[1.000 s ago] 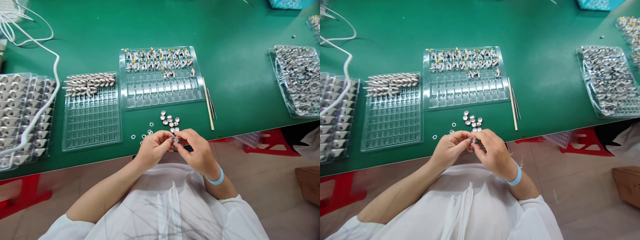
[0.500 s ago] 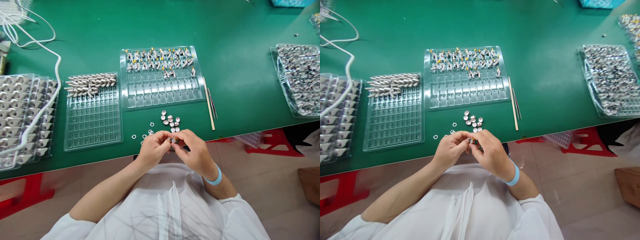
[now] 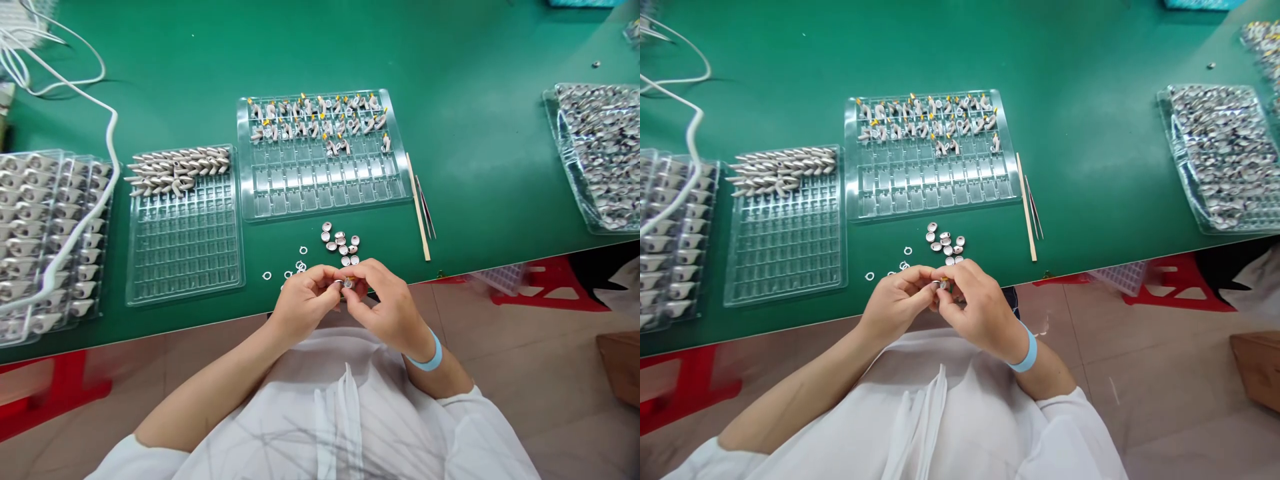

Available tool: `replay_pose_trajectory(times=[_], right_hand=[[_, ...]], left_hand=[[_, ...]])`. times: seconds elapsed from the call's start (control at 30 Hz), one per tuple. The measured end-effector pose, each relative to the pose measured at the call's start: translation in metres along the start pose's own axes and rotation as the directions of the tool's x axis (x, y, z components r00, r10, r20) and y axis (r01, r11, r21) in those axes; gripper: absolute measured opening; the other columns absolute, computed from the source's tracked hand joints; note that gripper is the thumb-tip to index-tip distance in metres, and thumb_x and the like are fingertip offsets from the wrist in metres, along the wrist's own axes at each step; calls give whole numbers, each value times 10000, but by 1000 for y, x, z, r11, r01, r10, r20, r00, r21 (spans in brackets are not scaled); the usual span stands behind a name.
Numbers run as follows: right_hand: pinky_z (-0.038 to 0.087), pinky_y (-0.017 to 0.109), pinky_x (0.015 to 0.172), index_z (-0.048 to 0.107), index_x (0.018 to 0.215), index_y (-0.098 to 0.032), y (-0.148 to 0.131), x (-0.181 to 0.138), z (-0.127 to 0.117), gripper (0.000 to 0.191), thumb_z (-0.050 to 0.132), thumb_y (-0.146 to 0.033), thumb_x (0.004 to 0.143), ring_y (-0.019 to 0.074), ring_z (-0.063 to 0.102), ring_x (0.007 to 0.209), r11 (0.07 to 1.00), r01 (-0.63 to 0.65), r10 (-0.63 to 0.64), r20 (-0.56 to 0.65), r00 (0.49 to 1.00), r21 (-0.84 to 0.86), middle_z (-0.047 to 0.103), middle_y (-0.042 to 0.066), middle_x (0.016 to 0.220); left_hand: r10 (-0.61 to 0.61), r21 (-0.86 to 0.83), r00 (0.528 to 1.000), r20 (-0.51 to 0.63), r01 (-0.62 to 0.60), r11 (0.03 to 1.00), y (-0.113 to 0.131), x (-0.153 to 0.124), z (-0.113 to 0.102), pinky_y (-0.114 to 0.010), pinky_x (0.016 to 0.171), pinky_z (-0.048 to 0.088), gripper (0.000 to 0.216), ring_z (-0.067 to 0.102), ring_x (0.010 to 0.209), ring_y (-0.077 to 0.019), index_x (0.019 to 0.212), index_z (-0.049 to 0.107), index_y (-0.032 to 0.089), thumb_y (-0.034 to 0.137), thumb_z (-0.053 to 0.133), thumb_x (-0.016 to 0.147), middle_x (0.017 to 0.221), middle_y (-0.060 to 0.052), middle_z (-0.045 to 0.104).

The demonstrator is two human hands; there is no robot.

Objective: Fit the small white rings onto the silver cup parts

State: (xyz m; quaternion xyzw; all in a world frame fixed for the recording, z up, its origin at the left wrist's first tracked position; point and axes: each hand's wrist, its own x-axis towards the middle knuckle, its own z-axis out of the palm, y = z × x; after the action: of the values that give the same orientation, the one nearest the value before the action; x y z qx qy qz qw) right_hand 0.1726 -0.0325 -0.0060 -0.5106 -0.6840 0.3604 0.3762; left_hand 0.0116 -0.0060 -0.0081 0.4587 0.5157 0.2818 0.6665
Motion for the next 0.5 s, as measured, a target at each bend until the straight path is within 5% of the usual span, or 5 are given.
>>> replay_pose_trajectory(times=[0.23, 0.5], right_hand=[[524, 247, 672, 586, 1061, -215, 7, 1, -4, 236, 549, -140, 840, 113, 590, 723, 986, -153, 155, -37, 987, 63, 623, 14, 895], [499, 239, 619, 586, 971, -210, 5, 1, -4, 163, 560, -156, 820, 109, 582, 665, 973, -210, 211, 2, 978, 93, 623, -7, 812]], left_hand=[[39, -65, 992, 124, -31, 997, 0, -3, -5, -267, 689, 612, 212, 682, 773, -149, 1004, 648, 156, 262, 656, 821, 893, -46, 706], [243, 237, 968, 60, -250, 939, -10, -6, -6, -272, 727, 612, 207, 716, 795, -167, 1035, 679, 174, 227, 641, 839, 925, -52, 737]])
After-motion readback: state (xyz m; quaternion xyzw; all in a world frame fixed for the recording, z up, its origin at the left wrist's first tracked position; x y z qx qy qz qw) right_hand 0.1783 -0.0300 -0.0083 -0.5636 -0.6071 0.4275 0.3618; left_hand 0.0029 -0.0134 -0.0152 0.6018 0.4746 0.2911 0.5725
